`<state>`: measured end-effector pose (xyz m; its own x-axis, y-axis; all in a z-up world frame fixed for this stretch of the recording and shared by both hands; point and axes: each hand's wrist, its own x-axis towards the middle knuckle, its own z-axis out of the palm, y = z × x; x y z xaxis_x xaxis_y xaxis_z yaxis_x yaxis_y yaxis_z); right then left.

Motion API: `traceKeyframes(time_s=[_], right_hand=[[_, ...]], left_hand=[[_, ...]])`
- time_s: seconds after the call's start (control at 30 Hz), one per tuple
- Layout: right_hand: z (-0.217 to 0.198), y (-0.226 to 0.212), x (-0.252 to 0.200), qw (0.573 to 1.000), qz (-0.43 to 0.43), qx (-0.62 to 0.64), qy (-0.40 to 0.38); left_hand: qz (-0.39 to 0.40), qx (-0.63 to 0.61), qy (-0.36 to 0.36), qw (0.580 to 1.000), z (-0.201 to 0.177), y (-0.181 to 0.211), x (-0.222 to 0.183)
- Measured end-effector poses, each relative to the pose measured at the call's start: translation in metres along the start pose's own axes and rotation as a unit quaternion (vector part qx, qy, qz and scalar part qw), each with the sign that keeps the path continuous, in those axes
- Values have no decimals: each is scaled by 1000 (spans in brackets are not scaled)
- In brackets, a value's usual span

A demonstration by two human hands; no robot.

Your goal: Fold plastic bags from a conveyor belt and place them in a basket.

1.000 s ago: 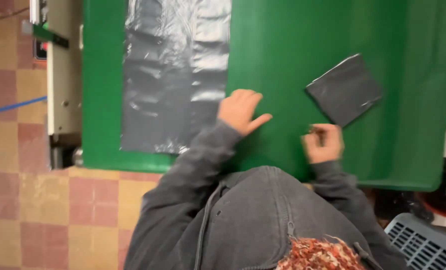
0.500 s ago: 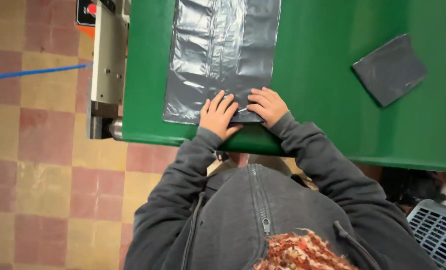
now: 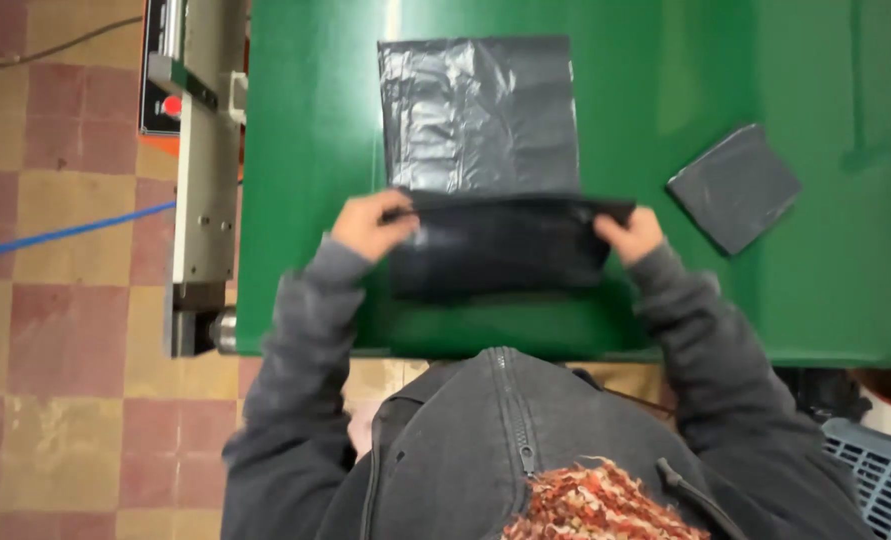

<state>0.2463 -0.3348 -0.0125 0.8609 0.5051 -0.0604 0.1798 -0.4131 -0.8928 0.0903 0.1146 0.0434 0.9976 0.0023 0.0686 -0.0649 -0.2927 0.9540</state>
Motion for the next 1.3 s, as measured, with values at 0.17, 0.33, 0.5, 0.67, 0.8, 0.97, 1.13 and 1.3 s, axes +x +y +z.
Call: traceKeyframes(time_s=[0.17, 0.33, 0.5, 0.67, 0.8, 0.97, 1.13, 1.3], right_hand=[[-9, 2, 177, 997, -15, 62, 49], [10, 22, 291, 979, 119, 140, 92], [20, -41, 312, 917, -174, -357, -24], [34, -49, 330, 892, 5, -423, -157], [40, -50, 278, 946, -122, -295, -52], [41, -113, 132, 913, -312, -259, 41], [69, -76, 55, 892, -330, -301, 68], [73, -75, 42, 872, -340, -335, 107]], left_hand=[[-13, 28, 170, 985, -5, -97, 155], [-76, 225, 272, 933, -6, -174, 221], [-168, 251, 232, 925, -5, -157, 215], [-102, 443, 261, 851, 27, -23, 185], [-211, 1, 126, 969, 70, -97, 158], [-217, -610, 90, 757, 49, -138, 104], [-248, -649, 122, 709, 39, -160, 57], [34, 207, 240, 948, 32, 1, 12]])
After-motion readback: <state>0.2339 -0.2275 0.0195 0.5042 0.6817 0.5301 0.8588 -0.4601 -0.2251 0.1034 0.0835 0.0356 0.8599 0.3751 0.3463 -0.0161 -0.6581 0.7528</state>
